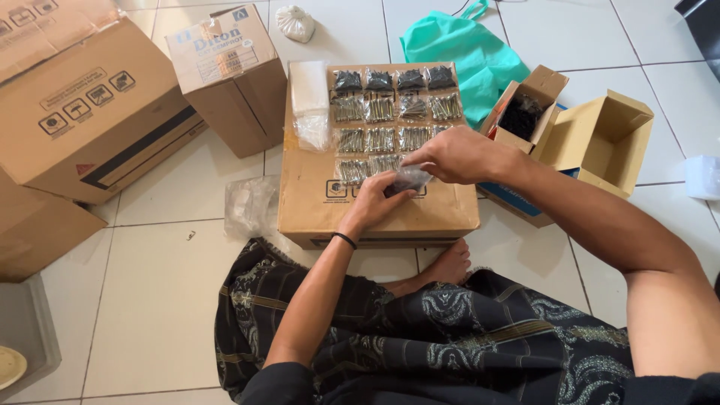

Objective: Packing small bags of hardware into a cardboard box

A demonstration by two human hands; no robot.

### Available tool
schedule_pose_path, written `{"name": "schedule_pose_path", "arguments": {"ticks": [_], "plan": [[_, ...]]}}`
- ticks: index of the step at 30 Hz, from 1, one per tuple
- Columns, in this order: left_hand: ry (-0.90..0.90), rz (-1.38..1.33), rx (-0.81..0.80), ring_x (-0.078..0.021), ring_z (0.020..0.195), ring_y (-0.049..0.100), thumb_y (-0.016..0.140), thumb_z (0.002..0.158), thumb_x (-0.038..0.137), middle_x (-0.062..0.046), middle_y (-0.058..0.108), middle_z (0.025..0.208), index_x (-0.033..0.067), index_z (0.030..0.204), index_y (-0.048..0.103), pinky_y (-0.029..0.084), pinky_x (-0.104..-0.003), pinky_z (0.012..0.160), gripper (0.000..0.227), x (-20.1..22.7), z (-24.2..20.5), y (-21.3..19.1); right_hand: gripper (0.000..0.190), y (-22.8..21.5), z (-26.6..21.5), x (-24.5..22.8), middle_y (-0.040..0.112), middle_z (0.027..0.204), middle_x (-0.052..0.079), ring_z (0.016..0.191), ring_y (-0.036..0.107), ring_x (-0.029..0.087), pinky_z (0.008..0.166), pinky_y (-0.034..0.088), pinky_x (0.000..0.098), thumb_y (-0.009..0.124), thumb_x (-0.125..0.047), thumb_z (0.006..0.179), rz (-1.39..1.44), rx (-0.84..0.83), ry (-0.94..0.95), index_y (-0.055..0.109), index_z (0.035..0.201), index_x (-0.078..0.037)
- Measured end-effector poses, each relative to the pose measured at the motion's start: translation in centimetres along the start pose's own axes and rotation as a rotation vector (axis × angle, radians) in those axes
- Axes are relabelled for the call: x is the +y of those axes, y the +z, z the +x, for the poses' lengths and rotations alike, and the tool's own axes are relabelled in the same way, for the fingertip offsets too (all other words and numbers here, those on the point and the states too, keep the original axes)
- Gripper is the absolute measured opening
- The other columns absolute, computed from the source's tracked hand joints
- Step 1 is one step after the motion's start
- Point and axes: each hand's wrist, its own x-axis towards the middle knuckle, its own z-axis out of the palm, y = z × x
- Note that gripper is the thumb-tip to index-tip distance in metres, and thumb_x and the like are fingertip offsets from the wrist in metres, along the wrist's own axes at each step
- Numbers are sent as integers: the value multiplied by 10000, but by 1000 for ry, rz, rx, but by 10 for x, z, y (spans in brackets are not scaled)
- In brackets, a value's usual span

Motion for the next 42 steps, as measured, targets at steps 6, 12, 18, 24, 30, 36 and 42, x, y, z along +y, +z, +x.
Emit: {"name": "schedule_pose_path", "arguments": {"ticks": [6, 12, 18, 24, 30, 36, 42], "plan": [[-48, -4, -18, -290, 805, 684, 840, 838, 302, -118, 696, 830, 132, 994, 757, 532, -382, 748, 245, 11, 0, -5, 321, -1, -4, 3, 802, 958, 93, 915, 757, 363, 805, 610, 526, 634, -210, 931, 15, 51, 20, 739, 1223, -291], [-108, -2, -1, -243, 783, 694, 858, 824, 333, -99, 709, 810, 150, 968, 765, 533, -350, 740, 251, 10, -3, -9, 346, -59, -29, -14, 803, 921, 91, 900, 739, 386, 792, 584, 516, 699, -163, 885, 438, 161, 216, 773, 1203, -277], [-317, -60, -109, -178, 907, 688, 747, 900, 239, -96, 761, 1072, 91, 1151, 731, 565, -297, 795, 292, 23, 3, -15, 318, -30, -51, 125, 752, 1212, 113, 1075, 668, 351, 842, 532, 542, 553, -326, 1039, 67, 189, 644, 781, 1214, -191], [-365, -148, -122, -228, 1018, 715, 724, 904, 205, -142, 750, 1172, 61, 1246, 682, 595, -353, 906, 374, 25, 5, -16, 324, 16, -63, 166, 793, 1139, 107, 1018, 725, 311, 795, 574, 464, 668, -270, 1007, 68, -217, 1038, 728, 1317, -198], [-367, -44, -116, -211, 937, 702, 726, 903, 250, -121, 763, 1117, 79, 1189, 718, 570, -326, 822, 333, 28, 5, -15, 383, 41, -61, 173, 775, 1192, 150, 1047, 724, 337, 857, 578, 464, 658, -181, 980, 19, -286, 1006, 708, 1359, -204], [-218, -39, 15, -285, 965, 740, 851, 830, 314, -109, 779, 951, 155, 1066, 789, 571, -400, 856, 291, 0, -4, -4, 328, 131, -57, 267, 813, 1142, 150, 1146, 732, 375, 912, 587, 589, 700, -269, 829, -73, -96, 982, 829, 1128, -305], [-246, -30, 20, -272, 972, 739, 852, 827, 328, -96, 779, 961, 167, 1066, 788, 568, -395, 854, 295, 5, -3, -3, 345, 114, -61, 250, 800, 1164, 143, 1172, 710, 379, 925, 579, 592, 720, -260, 833, 21, -58, 1010, 807, 1165, -295]]}}
